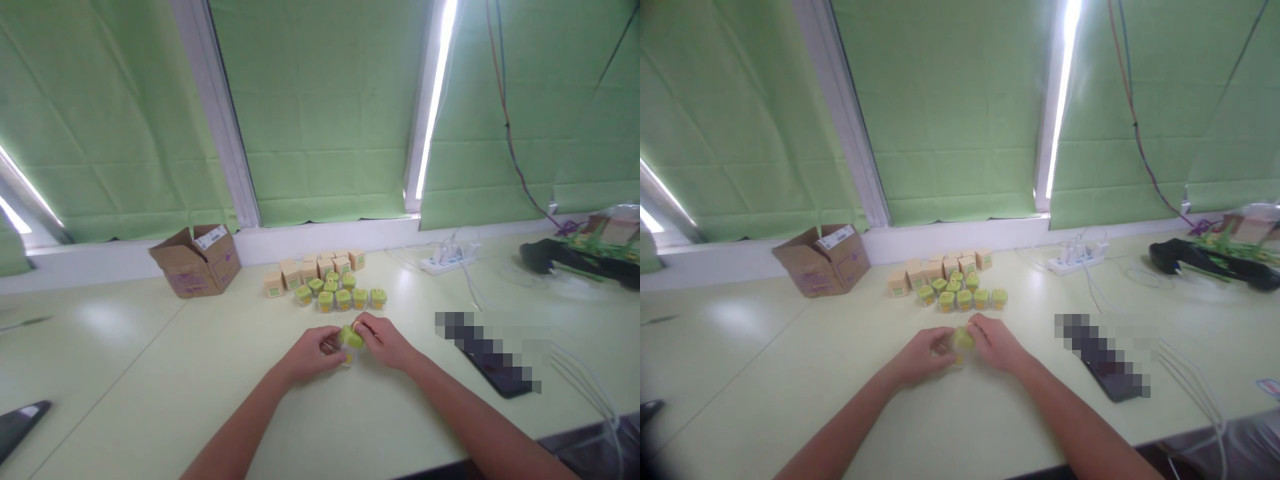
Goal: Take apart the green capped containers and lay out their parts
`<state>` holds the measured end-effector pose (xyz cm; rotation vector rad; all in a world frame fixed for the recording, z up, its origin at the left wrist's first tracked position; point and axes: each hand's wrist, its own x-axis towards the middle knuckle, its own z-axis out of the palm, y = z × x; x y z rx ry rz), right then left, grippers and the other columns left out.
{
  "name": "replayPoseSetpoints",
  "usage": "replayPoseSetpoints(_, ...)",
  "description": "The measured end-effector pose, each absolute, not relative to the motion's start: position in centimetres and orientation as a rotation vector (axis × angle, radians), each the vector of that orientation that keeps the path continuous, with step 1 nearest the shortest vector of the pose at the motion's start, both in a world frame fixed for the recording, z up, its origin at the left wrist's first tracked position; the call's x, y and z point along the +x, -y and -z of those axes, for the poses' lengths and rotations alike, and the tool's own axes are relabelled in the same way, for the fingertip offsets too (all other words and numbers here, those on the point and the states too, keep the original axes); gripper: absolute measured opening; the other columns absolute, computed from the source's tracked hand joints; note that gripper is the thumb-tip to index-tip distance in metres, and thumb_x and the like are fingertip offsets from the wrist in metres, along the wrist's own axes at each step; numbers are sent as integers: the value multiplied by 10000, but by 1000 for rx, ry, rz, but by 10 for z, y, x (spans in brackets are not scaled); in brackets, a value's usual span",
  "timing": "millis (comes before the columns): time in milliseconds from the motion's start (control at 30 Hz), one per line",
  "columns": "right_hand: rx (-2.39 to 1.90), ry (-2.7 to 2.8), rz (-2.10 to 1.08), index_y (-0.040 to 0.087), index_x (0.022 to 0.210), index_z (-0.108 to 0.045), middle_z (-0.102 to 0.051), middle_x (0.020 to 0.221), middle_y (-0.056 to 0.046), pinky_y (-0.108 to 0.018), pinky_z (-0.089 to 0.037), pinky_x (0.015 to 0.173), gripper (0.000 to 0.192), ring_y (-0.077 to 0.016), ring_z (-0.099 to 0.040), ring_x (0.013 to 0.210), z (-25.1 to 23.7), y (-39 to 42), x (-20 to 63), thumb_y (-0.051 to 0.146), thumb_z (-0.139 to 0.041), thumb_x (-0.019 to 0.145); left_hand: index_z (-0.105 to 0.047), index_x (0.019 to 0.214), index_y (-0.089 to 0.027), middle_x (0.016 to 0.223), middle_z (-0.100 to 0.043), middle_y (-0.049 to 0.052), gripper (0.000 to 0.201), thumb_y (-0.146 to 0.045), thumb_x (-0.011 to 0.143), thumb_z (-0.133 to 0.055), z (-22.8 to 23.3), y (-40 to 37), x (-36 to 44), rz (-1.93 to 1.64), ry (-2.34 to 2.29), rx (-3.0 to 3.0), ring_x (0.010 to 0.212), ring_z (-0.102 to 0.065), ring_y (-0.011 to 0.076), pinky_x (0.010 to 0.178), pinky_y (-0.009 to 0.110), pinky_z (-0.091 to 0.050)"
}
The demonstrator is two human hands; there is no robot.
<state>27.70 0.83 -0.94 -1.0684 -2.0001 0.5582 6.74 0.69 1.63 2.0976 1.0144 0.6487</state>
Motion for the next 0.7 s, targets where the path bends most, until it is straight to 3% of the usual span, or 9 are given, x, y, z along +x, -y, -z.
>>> replayPoseSetpoints(267,-1194,1821,-580,198,778,-509,-522,628,14,-237,-342,559,303,-132,-490,608,11,-17,284,394,-344,938,-578,1088,-165,1023,-624,49,425,-196,674,-669,-6,-17,54,-716,-1069,2120,850,-612,160,787,275,-509)
replayPoseSetpoints(700,-1258,1678,-894,189,786,-546,-589,617,18,-233,-393,541,322,-117,-505,530,32,-33,288,413,-353,913,-591,1102,-201,1115,-643,38,418,-199,684,-608,-11,-43,15,-744,-1316,2270,1025,-583,219,931,306,-432)
